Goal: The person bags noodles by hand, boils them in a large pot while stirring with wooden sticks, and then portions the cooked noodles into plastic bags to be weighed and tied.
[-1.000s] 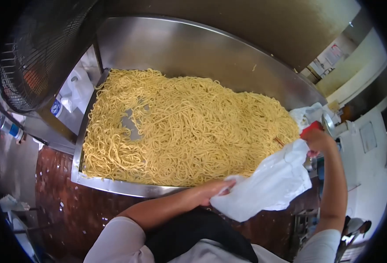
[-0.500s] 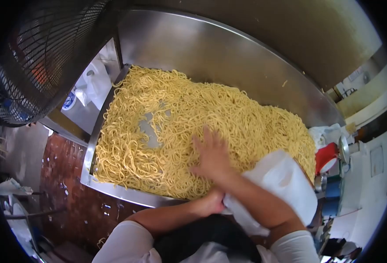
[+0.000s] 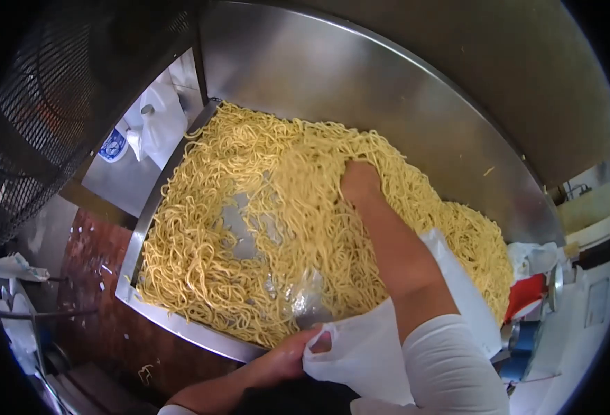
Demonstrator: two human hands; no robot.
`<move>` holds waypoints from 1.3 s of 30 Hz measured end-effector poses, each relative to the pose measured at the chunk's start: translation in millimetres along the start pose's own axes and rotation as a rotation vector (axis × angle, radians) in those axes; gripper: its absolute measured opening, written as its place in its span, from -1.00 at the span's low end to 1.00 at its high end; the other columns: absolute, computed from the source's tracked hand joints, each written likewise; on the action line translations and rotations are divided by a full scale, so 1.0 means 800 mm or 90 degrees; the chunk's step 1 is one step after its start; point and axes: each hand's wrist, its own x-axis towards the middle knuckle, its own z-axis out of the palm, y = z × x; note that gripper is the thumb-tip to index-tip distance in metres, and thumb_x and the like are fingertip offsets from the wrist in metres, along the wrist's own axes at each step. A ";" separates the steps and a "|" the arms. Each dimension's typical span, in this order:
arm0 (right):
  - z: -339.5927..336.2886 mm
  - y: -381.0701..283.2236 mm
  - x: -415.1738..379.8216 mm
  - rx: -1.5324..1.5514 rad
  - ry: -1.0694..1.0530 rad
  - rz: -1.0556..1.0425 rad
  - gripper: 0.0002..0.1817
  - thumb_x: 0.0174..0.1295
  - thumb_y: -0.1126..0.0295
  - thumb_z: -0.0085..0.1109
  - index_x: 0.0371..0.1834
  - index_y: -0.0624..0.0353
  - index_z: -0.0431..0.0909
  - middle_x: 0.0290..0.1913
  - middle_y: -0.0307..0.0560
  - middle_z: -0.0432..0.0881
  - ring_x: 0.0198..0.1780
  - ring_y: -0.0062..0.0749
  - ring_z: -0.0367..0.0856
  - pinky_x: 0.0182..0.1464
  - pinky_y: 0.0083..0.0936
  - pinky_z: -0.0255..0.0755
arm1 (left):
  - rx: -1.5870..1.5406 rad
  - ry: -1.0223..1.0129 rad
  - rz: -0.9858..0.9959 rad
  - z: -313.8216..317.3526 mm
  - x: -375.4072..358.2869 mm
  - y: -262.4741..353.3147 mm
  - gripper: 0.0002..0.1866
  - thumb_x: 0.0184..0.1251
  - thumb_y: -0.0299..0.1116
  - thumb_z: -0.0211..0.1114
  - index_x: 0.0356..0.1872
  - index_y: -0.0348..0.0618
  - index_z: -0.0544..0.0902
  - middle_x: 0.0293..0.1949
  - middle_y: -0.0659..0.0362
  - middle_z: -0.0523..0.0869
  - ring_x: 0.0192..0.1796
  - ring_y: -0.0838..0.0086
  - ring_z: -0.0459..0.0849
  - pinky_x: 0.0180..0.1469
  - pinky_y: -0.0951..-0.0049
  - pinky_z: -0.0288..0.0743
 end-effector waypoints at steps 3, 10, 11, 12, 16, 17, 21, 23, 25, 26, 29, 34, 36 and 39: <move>-0.020 0.006 -0.055 0.158 0.085 -0.089 -0.58 0.12 0.28 0.22 0.03 0.23 0.65 -0.06 0.17 0.70 -0.15 0.04 0.70 -0.12 -0.20 0.59 | 0.096 -0.011 0.044 0.006 0.008 -0.009 -0.57 0.56 -0.15 -0.01 0.20 -0.27 0.49 0.10 -0.02 0.65 0.12 0.19 0.65 0.23 0.13 0.52; -0.010 0.005 -0.155 0.957 0.113 0.173 -0.57 0.05 0.43 0.26 0.05 0.32 0.59 -0.07 0.16 0.69 -0.04 -0.08 0.70 -0.03 -0.27 0.55 | 0.065 0.004 0.105 0.013 0.029 -0.022 -0.59 0.56 -0.07 -0.05 0.11 -0.17 0.54 -0.03 0.06 0.70 0.05 0.12 0.67 0.13 -0.03 0.55; -0.062 0.003 -0.176 0.961 0.147 0.155 -0.59 0.07 0.45 0.26 0.03 0.34 0.59 -0.09 0.17 0.69 -0.07 -0.08 0.71 -0.05 -0.27 0.56 | 0.068 0.023 0.129 0.035 0.014 -0.023 -0.62 0.54 -0.09 -0.02 0.07 -0.15 0.56 -0.10 0.11 0.72 0.00 0.14 0.69 0.10 -0.01 0.56; -0.115 0.006 -0.181 0.965 0.182 0.135 -0.61 0.08 0.47 0.25 0.02 0.35 0.59 -0.11 0.18 0.69 -0.10 -0.07 0.71 -0.08 -0.27 0.57 | 0.072 0.012 0.134 0.046 0.012 -0.020 -0.62 0.54 -0.09 -0.02 0.07 -0.15 0.56 -0.10 0.11 0.72 0.00 0.14 0.69 0.10 -0.01 0.56; -0.315 0.019 -0.244 1.027 0.315 -0.132 -0.68 0.14 0.58 0.21 -0.01 0.38 0.57 -0.14 0.11 0.70 -0.17 -0.17 0.74 -0.17 -0.23 0.65 | 0.104 -0.003 0.179 0.085 -0.005 -0.012 -0.62 0.56 -0.07 -0.07 -0.02 -0.14 0.58 -0.07 0.10 0.70 -0.02 0.15 0.67 0.13 0.04 0.56; -0.351 0.021 -0.254 0.990 0.340 -0.206 -0.68 0.14 0.60 0.22 -0.01 0.37 0.57 -0.14 0.11 0.70 -0.20 -0.18 0.74 -0.19 -0.24 0.65 | 0.062 -0.008 0.166 0.092 -0.008 -0.004 -0.62 0.56 -0.07 -0.07 -0.04 -0.13 0.58 -0.09 0.10 0.70 -0.03 0.16 0.67 0.11 0.06 0.56; -0.397 0.009 -0.324 0.718 0.401 -0.322 -0.64 0.04 0.54 0.35 -0.05 0.36 0.60 -0.21 0.03 0.72 -0.27 -0.23 0.74 -0.24 -0.34 0.64 | -0.025 -0.079 0.197 0.080 0.011 0.041 -0.65 0.57 -0.10 -0.07 -0.14 -0.12 0.58 -0.24 0.15 0.72 -0.17 0.25 0.69 0.01 0.15 0.61; -0.353 0.019 -0.298 0.587 0.417 -0.423 -0.61 0.00 0.52 0.37 -0.04 0.32 0.62 -0.22 0.00 0.73 -0.27 -0.30 0.73 -0.24 -0.41 0.62 | -0.075 -0.111 0.239 0.088 -0.004 0.062 -0.70 0.55 -0.15 -0.04 -0.24 -0.12 0.55 -0.38 0.22 0.69 -0.32 0.36 0.68 -0.11 0.28 0.65; -0.284 0.003 -0.312 0.353 0.313 -0.321 -0.50 0.02 0.39 0.43 0.08 0.21 0.59 -0.07 0.01 0.73 -0.08 -0.28 0.70 0.05 -0.39 0.53 | -0.128 -0.122 0.261 0.081 -0.004 0.091 -0.72 0.55 -0.18 -0.03 -0.25 -0.12 0.53 -0.39 0.21 0.67 -0.33 0.35 0.68 -0.13 0.28 0.65; -0.224 0.020 -0.281 0.238 0.232 -0.360 -0.31 -0.16 0.30 0.50 0.17 0.16 0.56 -0.12 0.16 0.71 -0.03 -0.05 0.68 0.07 -0.30 0.52 | -0.181 -0.133 0.287 0.074 0.000 0.105 -0.74 0.54 -0.20 -0.02 -0.26 -0.13 0.52 -0.41 0.20 0.64 -0.33 0.34 0.67 -0.14 0.28 0.65; -0.014 0.030 -0.258 0.033 -0.106 -0.401 -0.36 -0.08 0.10 0.38 0.14 0.12 0.60 -0.08 0.19 0.69 0.00 0.01 0.67 0.07 -0.26 0.51 | -0.205 -0.106 0.364 0.046 0.012 0.159 -0.77 0.53 -0.22 -0.01 -0.24 -0.13 0.51 -0.41 0.16 0.61 -0.33 0.29 0.66 -0.17 0.26 0.65; 0.065 0.018 -0.237 0.027 -0.324 -0.536 -0.47 -0.04 0.05 0.33 0.02 0.05 0.68 -0.07 0.11 0.70 -0.04 0.00 0.68 0.00 -0.25 0.52 | -0.187 -0.016 0.351 0.051 -0.032 0.117 -0.78 0.55 -0.28 -0.04 -0.25 -0.14 0.50 -0.43 0.20 0.61 -0.37 0.36 0.65 -0.25 0.34 0.63; -0.094 -0.080 -0.254 -0.089 -0.550 -0.447 -0.53 -0.02 0.08 0.31 -0.01 -0.01 0.70 -0.01 0.04 0.69 -0.03 -0.03 0.67 -0.03 -0.23 0.52 | -0.193 -0.021 0.353 0.056 -0.063 0.093 -0.79 0.55 -0.29 -0.04 -0.24 -0.15 0.51 -0.42 0.20 0.61 -0.39 0.36 0.65 -0.26 0.34 0.63; -0.080 -0.169 -0.259 -0.129 -0.037 -0.599 -0.28 0.05 0.23 0.32 0.37 -0.10 0.37 0.47 0.10 0.26 0.33 0.01 0.42 0.16 -0.16 0.49 | -0.176 0.028 0.392 0.047 -0.089 0.079 -0.80 0.55 -0.30 -0.03 -0.21 -0.14 0.53 -0.39 0.20 0.65 -0.40 0.39 0.65 -0.24 0.36 0.65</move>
